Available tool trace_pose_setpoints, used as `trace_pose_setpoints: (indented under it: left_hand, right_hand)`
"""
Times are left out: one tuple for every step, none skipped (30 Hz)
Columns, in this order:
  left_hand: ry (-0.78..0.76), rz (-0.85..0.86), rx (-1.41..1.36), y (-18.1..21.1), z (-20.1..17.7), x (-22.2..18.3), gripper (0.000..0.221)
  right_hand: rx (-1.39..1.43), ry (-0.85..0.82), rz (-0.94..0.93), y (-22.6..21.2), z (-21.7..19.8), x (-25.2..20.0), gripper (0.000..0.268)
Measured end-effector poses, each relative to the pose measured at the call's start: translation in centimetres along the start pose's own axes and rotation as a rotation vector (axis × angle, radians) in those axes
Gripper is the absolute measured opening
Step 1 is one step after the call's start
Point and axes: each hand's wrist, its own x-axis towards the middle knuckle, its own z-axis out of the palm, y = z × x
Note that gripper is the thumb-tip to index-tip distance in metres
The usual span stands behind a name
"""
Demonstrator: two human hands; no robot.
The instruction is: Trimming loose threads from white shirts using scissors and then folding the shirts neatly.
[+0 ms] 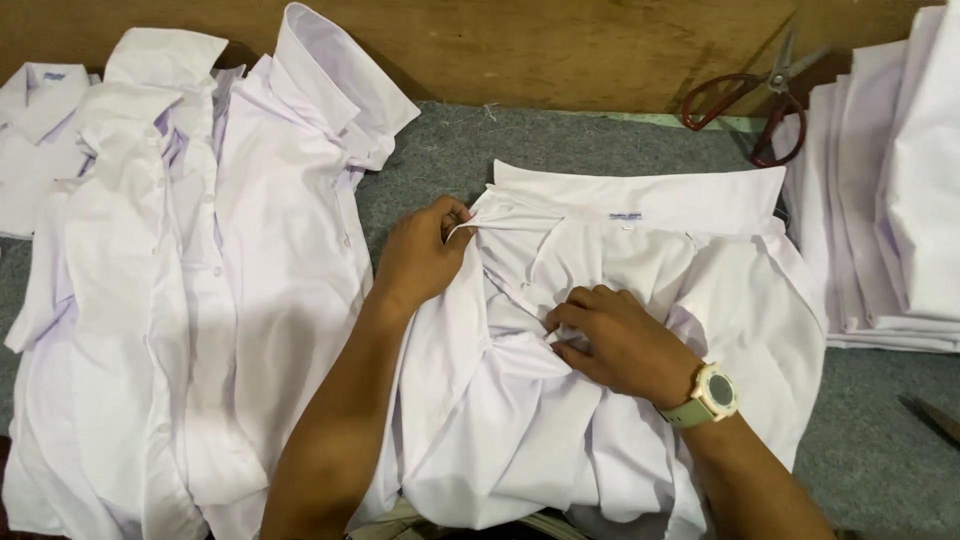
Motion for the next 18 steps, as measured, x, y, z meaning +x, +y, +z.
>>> trace_pose_setpoints:
  left_hand:
    - [0.009, -0.001, -0.007, 0.2, 0.0, -0.3, 0.017]
    - [0.008, -0.013, -0.007, 0.1, 0.2, -0.4, 0.017]
    - [0.045, 0.054, -0.003, 0.0, 0.3, -0.5, 0.019]
    - [0.082, 0.121, 0.001, -0.1, 0.5, -0.7, 0.022]
    - [0.077, 0.116, 0.001, 0.2, 0.4, -0.9, 0.022]
    - [0.073, 0.313, 0.043, 0.4, 0.3, -1.2, 0.02]
    - [0.068, 0.512, 0.084, 0.7, 0.3, -1.4, 0.02]
    - [0.064, 0.508, 0.083, 1.6, 0.0, -2.5, 0.02]
    - [-0.113, 0.469, 0.175, 2.5, -0.3, -3.6, 0.02]
    - [-0.29, 0.428, 0.267, 3.5, -0.6, -4.7, 0.025]
    - [-0.296, 0.427, 0.266, 3.5, -0.3, -4.6, 0.025]
    - [-0.363, 0.358, 0.361, 3.4, 0.1, -4.5, 0.024]
    - [-0.426, 0.286, 0.455, 3.4, 0.5, -4.5, 0.023]
    - [-0.432, 0.283, 0.453, 3.2, 0.8, -4.4, 0.023]
    - [-0.425, 0.298, 0.46, 3.0, 1.1, -4.2, 0.014]
    - [-0.418, 0.313, 0.467, 2.8, 1.3, -4.1, 0.01]
    - [-0.418, 0.315, 0.467, 3.2, 0.9, -4.0, 0.01]
    - [-0.424, 0.298, 0.366, 3.5, 0.5, -3.8, 0.011]
  right_hand:
    - [0.045, 0.039, -0.021, 0.3, 0.3, 0.1, 0.019]
    - [0.05, 0.029, -0.025, 0.3, 0.3, 0.1, 0.019]
    - [0.029, 0.045, -0.03, 0.3, 0.4, 0.0, 0.019]
    - [0.009, 0.061, -0.036, 0.3, 0.5, -0.2, 0.02]
    - [0.013, 0.056, -0.034, 0.4, 0.5, -0.2, 0.02]
    - [0.033, 0.086, -0.064, 0.4, 0.4, -0.2, 0.019]
    - [0.052, 0.117, -0.093, 0.5, 0.4, -0.3, 0.018]
    - [0.056, 0.113, -0.091, 0.6, 0.4, -0.3, 0.018]
    - [0.078, 0.116, -0.088, 0.6, 0.4, -0.3, 0.018]
    - [0.1, 0.118, -0.085, 0.6, 0.3, -0.3, 0.019]
    - [0.105, 0.116, -0.081, 0.6, 0.4, -0.2, 0.019]
    - [0.117, 0.124, -0.076, 0.6, 0.4, -0.2, 0.019]
    - [0.128, 0.13, -0.072, 0.7, 0.4, -0.2, 0.019]
    - [0.132, 0.125, -0.07, 0.6, 0.4, -0.3, 0.019]
    - [0.138, 0.13, -0.073, 0.6, 0.4, -0.3, 0.02]
    - [0.144, 0.136, -0.077, 0.5, 0.3, -0.3, 0.02]
    - [0.143, 0.137, -0.076, 0.5, 0.2, -0.3, 0.02]
    - [0.169, 0.134, -0.072, 0.4, 0.0, -0.3, 0.02]
